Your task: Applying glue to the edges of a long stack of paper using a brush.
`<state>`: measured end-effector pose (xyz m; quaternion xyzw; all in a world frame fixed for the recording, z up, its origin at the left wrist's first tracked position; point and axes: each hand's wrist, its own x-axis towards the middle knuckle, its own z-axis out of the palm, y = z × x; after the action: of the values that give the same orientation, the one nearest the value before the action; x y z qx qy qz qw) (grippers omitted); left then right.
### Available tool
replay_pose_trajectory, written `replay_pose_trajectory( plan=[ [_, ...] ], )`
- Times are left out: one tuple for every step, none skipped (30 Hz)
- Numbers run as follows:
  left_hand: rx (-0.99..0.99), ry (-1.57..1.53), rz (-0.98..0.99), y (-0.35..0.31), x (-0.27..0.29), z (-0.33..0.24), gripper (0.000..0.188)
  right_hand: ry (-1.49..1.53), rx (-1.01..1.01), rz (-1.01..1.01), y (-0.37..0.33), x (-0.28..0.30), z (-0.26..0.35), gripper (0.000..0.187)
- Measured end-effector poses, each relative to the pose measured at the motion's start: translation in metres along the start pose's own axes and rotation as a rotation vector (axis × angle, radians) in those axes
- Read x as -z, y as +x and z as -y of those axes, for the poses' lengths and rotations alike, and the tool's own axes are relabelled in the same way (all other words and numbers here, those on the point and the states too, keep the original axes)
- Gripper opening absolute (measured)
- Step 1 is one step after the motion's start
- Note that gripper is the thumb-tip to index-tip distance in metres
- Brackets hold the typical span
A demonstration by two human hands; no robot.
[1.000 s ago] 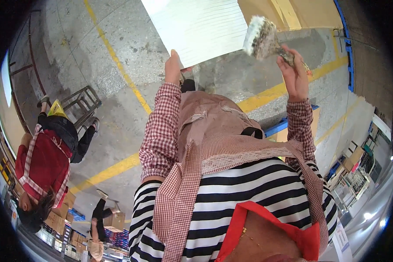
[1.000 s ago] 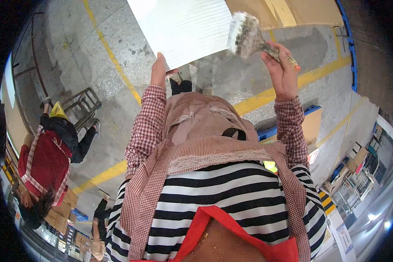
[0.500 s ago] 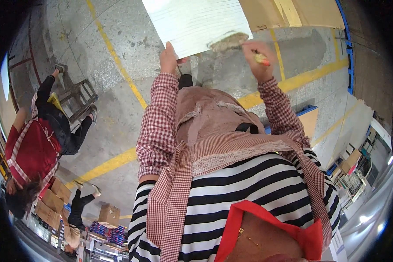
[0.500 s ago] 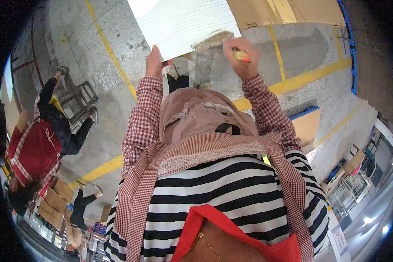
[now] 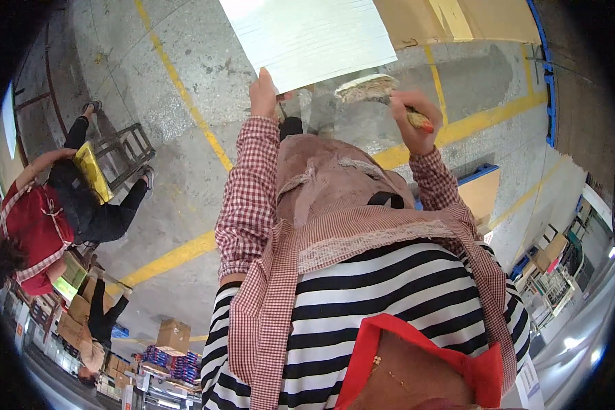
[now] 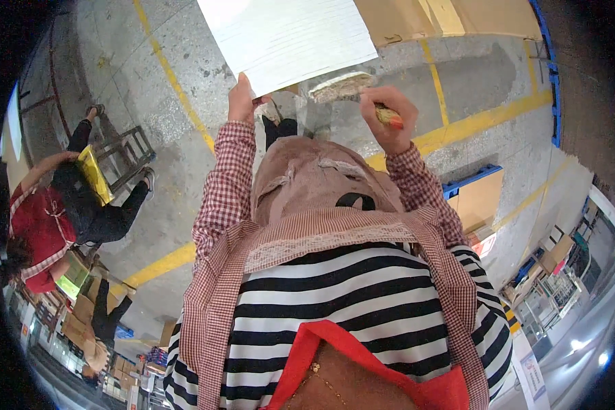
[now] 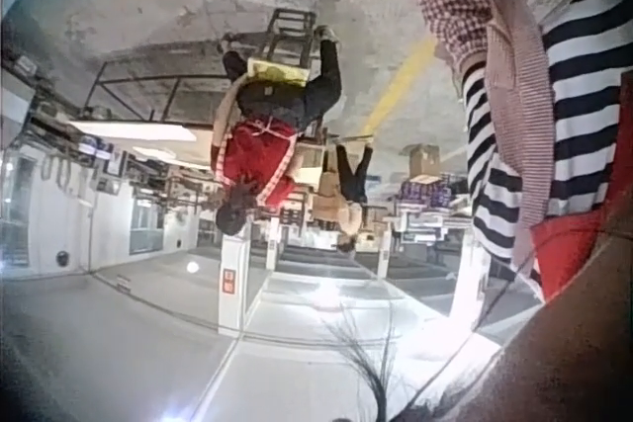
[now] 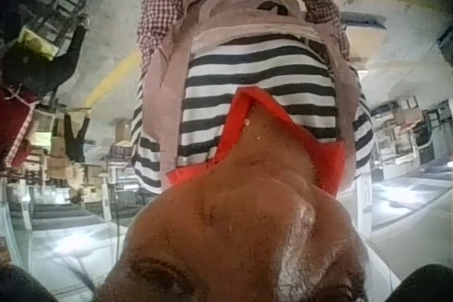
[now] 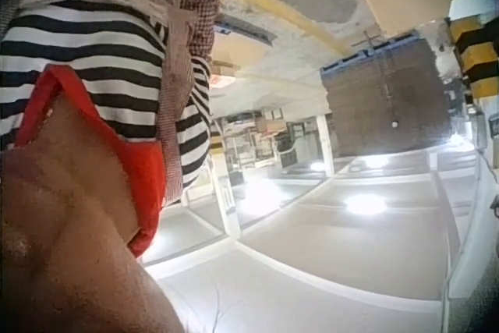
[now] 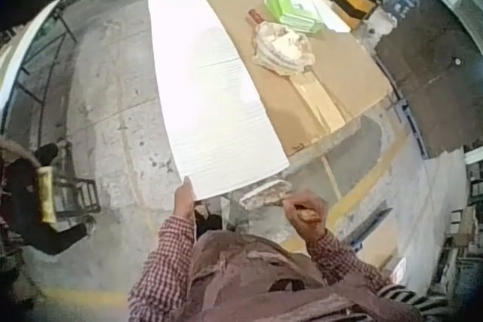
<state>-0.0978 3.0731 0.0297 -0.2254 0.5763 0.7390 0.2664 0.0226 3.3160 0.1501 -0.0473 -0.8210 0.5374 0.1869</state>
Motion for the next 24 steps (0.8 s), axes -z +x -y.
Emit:
replay_pose_trajectory(
  plan=[
    [0.001,0.0,0.0,0.0,0.001,0.0,0.052,0.0,0.0,0.0,0.003,-0.001,0.004,0.008],
    [-0.012,0.002,0.008,0.0,0.002,0.0,0.051,-0.031,0.054,-0.033,0.008,-0.003,0.009,0.009],
    [-0.025,0.003,0.015,0.0,0.003,0.0,0.051,-0.061,0.109,-0.066,0.011,-0.004,0.012,0.011],
    [-0.028,0.006,0.019,0.001,0.003,0.0,0.051,-0.061,0.111,-0.071,0.013,-0.005,0.008,0.011],
    [-0.013,0.001,0.006,0.002,0.002,0.001,0.051,-0.129,0.135,-0.024,0.017,-0.008,0.0,0.012],
    [0.003,-0.004,-0.007,0.003,0.0,0.001,0.051,-0.198,0.158,0.023,0.018,-0.01,-0.005,0.013],
    [-0.002,-0.003,-0.011,0.003,0.0,0.0,0.051,-0.192,0.162,0.023,0.015,-0.011,-0.007,0.013],
    [0.018,-0.015,-0.029,0.001,-0.003,-0.002,0.05,-0.117,0.118,0.076,0.011,-0.009,-0.005,0.013],
    [0.039,-0.026,-0.048,-0.001,-0.005,-0.003,0.05,-0.041,0.074,0.13,0.007,-0.007,-0.003,0.013],
    [0.048,-0.021,-0.051,-0.007,-0.006,-0.007,0.05,-0.007,0.041,0.103,0.005,-0.007,0.009,0.014],
    [0.044,-0.018,-0.064,-0.01,-0.005,-0.007,0.05,0.005,0.042,0.108,0.01,-0.011,0.016,0.014],
    [0.038,-0.003,-0.075,-0.011,-0.004,-0.007,0.05,-0.039,0.105,0.049,0.015,-0.014,0.022,0.013],
    [0.033,0.013,-0.077,-0.01,-0.006,-0.008,0.05,-0.091,0.168,-0.016,0.02,-0.016,0.028,0.012],
    [0.038,0.006,-0.073,-0.008,-0.006,-0.006,0.051,-0.102,0.277,0.022,0.032,-0.017,0.022,0.013],
    [0.036,0.008,-0.08,-0.009,-0.008,-0.005,0.051,-0.095,0.276,0.024,0.036,-0.021,0.017,0.013],
    [0.042,0.009,-0.086,-0.008,-0.01,-0.004,0.051,-0.194,0.274,0.056,0.039,-0.027,0.011,0.013],
    [0.043,0.009,-0.09,-0.006,-0.011,-0.005,0.052,-0.293,0.277,0.086,0.039,-0.032,0.007,0.014],
    [0.033,-0.021,-0.041,-0.003,-0.009,0.0,0.052,-0.297,0.234,0.178,0.028,-0.031,-0.002,0.015],
    [0.026,-0.021,-0.053,-0.001,-0.006,0.001,0.052,-0.285,0.241,0.182,0.022,-0.031,-0.004,0.015],
    [0.021,-0.001,-0.028,-0.001,-0.005,0.001,0.052,-0.272,0.204,0.217,0.013,-0.027,0.002,0.014],
    [0.017,0.018,-0.002,-0.001,-0.005,0.002,0.053,-0.262,0.167,0.253,0.006,-0.024,0.007,0.013],
    [0.048,-0.013,-0.007,-0.002,-0.004,0.0,0.048,-0.255,0.168,0.255,0.003,-0.022,0.016,0.013],
    [0.041,-0.013,-0.012,0.0,-0.005,-0.002,0.048,-0.253,0.177,0.209,0.007,-0.021,0.025,0.012],
    [0.054,-0.002,-0.024,0.002,-0.006,-0.004,0.048,-0.251,0.186,0.163,0.013,-0.021,0.03,0.012]
  ],
)
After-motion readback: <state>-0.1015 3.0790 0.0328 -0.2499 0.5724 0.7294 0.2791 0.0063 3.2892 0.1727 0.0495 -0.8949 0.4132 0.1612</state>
